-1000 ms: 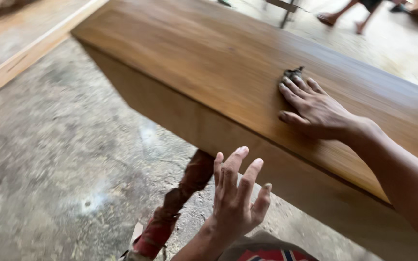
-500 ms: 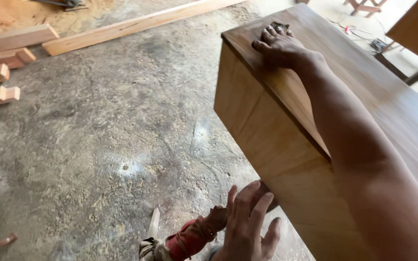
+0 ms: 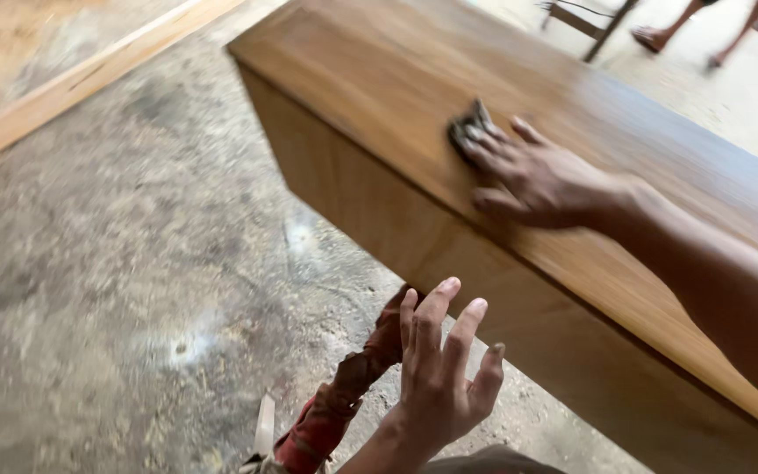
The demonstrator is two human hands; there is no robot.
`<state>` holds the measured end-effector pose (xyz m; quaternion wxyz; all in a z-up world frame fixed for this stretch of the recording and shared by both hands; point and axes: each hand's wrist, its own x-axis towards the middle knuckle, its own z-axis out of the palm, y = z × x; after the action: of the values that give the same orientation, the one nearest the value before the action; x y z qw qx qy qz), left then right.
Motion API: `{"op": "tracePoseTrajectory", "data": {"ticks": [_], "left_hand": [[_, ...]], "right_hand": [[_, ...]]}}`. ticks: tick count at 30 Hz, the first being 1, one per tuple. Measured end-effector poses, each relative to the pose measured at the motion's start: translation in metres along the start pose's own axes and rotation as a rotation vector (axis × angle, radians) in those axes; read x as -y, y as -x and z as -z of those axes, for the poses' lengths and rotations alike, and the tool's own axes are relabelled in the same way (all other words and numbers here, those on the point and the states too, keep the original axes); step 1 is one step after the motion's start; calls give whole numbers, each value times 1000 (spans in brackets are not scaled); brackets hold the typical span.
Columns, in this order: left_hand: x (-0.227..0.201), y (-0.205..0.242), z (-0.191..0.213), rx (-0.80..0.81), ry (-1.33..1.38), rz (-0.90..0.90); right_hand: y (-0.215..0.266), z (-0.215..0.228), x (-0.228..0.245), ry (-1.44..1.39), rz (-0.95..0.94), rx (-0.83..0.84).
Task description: The person sands the top surface and edges of a wooden cabinet using a small abrasive pad. They move along the length of the cabinet, rubbing the surface repeatedly to smooth the wood.
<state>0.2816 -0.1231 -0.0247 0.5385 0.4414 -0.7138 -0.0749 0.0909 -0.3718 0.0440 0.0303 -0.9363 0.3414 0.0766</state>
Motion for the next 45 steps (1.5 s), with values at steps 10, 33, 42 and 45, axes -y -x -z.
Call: {"op": "tracePoseTrajectory", "data": {"ticks": [10,33,42,45], "left_hand": [[-98,-5,-96,149,195,-343],[-376,122,-262,476,299,-562],[-362,126,-246,549,252,-511],[-346,120,-238,544,267,-501]], "right_hand": [[414,-76,62,164,-650,-126],[1054,-183,28,-306,-1993,0],[1024,-221,46,-206,-1747,-11],[964,-210,67,-162,-1564,-38]]}}
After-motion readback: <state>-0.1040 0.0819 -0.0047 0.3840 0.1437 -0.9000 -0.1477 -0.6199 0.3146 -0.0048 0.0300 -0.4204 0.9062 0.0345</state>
